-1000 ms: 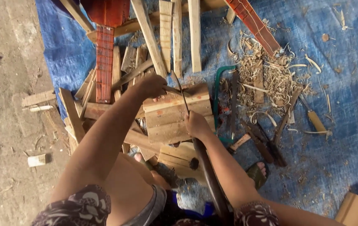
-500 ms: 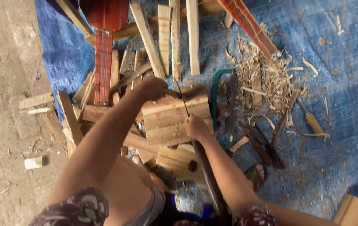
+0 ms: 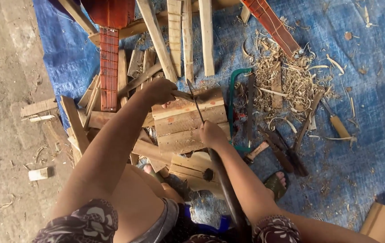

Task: Shaping wood for instrument making using a hacksaw and a billhook knife while seated in a workshop area.

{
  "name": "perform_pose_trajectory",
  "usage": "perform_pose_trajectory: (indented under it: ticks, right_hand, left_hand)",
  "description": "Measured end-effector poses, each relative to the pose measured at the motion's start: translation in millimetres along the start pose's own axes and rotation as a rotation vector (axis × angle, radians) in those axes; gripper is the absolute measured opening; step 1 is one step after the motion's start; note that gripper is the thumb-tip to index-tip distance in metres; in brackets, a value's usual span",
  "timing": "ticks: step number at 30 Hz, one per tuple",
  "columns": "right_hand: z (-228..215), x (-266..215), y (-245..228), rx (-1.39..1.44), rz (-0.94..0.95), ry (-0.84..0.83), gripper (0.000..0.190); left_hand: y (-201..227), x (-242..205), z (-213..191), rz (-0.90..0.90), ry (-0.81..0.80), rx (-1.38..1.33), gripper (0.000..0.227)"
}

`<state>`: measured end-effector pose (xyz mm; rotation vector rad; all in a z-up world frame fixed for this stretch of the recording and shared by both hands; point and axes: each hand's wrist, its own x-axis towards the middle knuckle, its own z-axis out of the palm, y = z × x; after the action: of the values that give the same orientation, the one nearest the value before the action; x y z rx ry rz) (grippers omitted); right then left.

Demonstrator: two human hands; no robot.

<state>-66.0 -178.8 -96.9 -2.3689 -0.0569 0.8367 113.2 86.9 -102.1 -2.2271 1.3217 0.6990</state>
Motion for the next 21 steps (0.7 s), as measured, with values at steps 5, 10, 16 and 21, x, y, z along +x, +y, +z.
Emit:
perform_pose_trajectory:
  ticks: [5, 10, 16, 21]
  right_hand:
    - [-25, -35, -24, 0.174, -0.082, 0.006, 0.039]
    - [-95, -93, -95, 0.338, -0.196, -0.007, 0.031]
    - [-105, -131, -129, 0.241, -0.317, 0.145, 0.030]
    - [-4, -10, -23, 0.218, -0.147, -0.014, 0.025]
  left_hand:
    - [21, -36, -30, -0.087, -0.020, -0.213, 0.019]
    - [36, -65, -75, -0.395, 0.034, -0.655, 0.021]
    - [56, -102, -141, -0.752, -0.010, -0.928, 0.030]
    - [63, -83, -118, -0.676, 0.018, -1.046, 0.030]
